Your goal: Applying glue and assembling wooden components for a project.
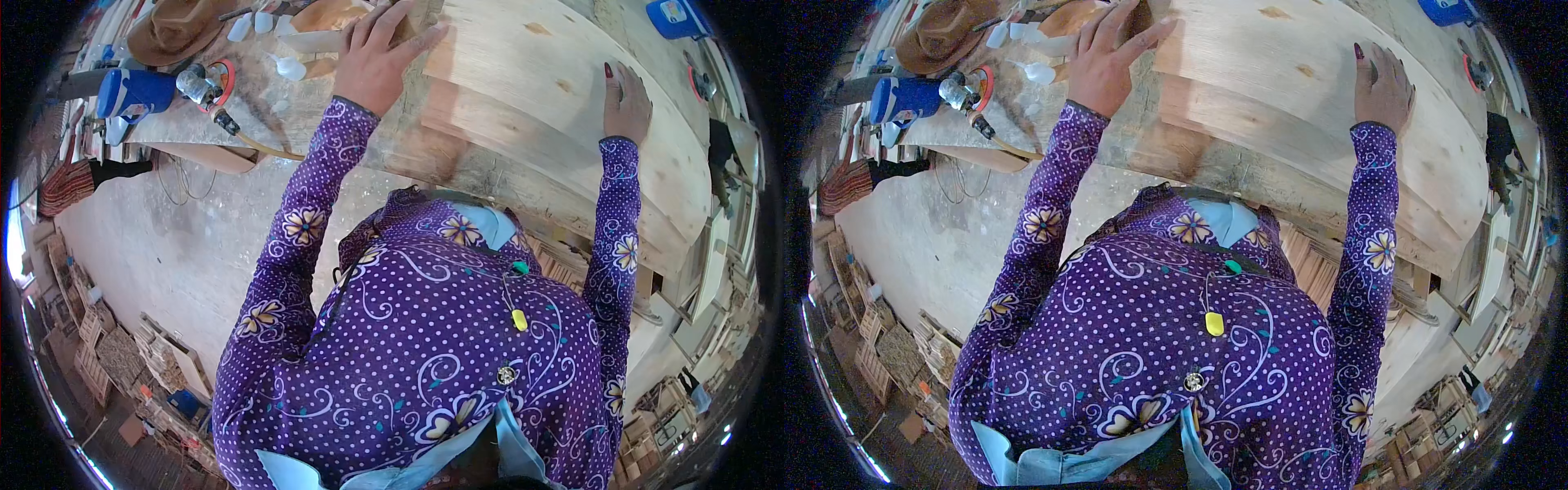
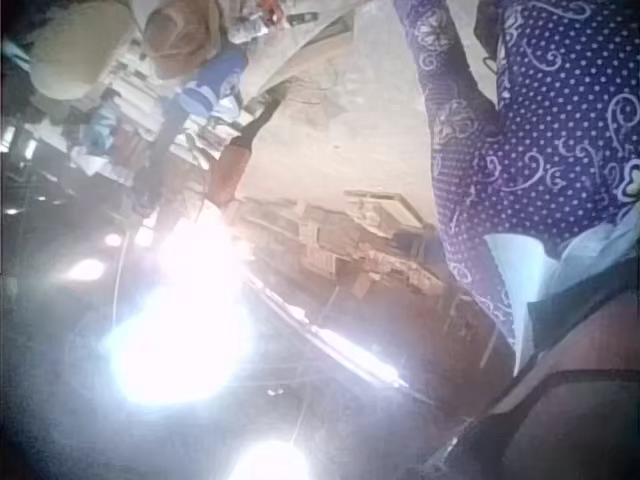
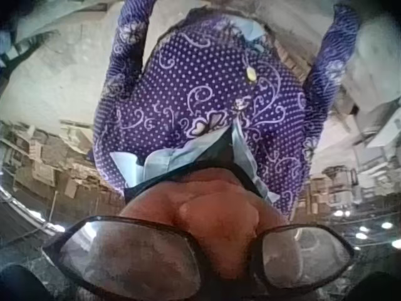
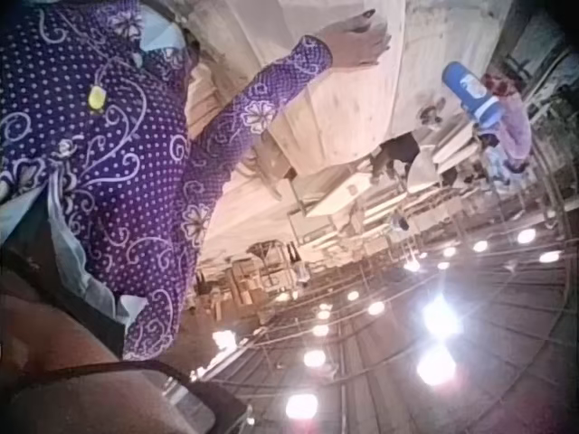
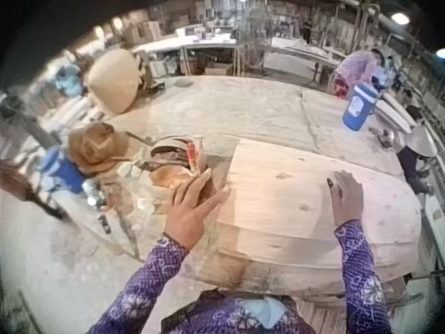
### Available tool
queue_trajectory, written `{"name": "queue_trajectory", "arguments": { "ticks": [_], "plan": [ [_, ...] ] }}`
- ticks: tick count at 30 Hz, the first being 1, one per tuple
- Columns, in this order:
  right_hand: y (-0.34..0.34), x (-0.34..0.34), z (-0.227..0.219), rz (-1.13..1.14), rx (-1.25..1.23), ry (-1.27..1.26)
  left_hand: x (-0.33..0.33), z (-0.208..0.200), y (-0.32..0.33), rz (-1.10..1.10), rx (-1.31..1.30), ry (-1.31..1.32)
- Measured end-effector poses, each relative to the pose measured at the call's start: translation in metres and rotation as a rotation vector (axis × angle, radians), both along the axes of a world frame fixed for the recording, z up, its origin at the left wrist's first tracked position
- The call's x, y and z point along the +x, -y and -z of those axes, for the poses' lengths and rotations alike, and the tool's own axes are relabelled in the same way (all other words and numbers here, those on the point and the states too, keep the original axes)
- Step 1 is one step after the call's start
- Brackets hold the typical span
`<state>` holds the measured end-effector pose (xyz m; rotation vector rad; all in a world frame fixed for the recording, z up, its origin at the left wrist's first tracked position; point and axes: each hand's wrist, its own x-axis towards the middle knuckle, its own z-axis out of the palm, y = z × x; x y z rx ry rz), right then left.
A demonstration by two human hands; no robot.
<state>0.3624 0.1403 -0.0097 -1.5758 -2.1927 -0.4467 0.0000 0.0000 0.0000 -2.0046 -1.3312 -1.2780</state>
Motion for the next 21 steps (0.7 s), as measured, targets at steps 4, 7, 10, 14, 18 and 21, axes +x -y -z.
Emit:
{"name": "queue_trajectory", "arguments": {
  "ticks": [4,7,10,14,18,21],
  "plan": [
    [0.006,0.001,-0.01,-0.002,0.017,-0.042,0.005,-0.021,0.014,-0.198,-0.421,-0.267],
    [0.005,0.009,-0.003,0.007,0.036,-0.04,-0.001,0.012,-0.012,-0.011,-0.178,-0.133],
    [0.002,0.009,-0.003,-0.01,0.041,-0.035,0.002,-0.014,0.001,-0.003,-0.185,-0.098],
    [-0.001,0.002,-0.003,-0.021,0.044,-0.006,-0.006,0.018,-0.012,-0.021,0.004,-0.065],
    [0.002,0.008,-0.003,0.004,0.017,-0.007,0.015,0.001,0.005,-0.173,-0.431,-0.174],
    [0.002,0.002,-0.004,-0.012,0.027,-0.003,0.008,0.034,-0.012,-0.102,0.1,-0.186]
  ]
}}
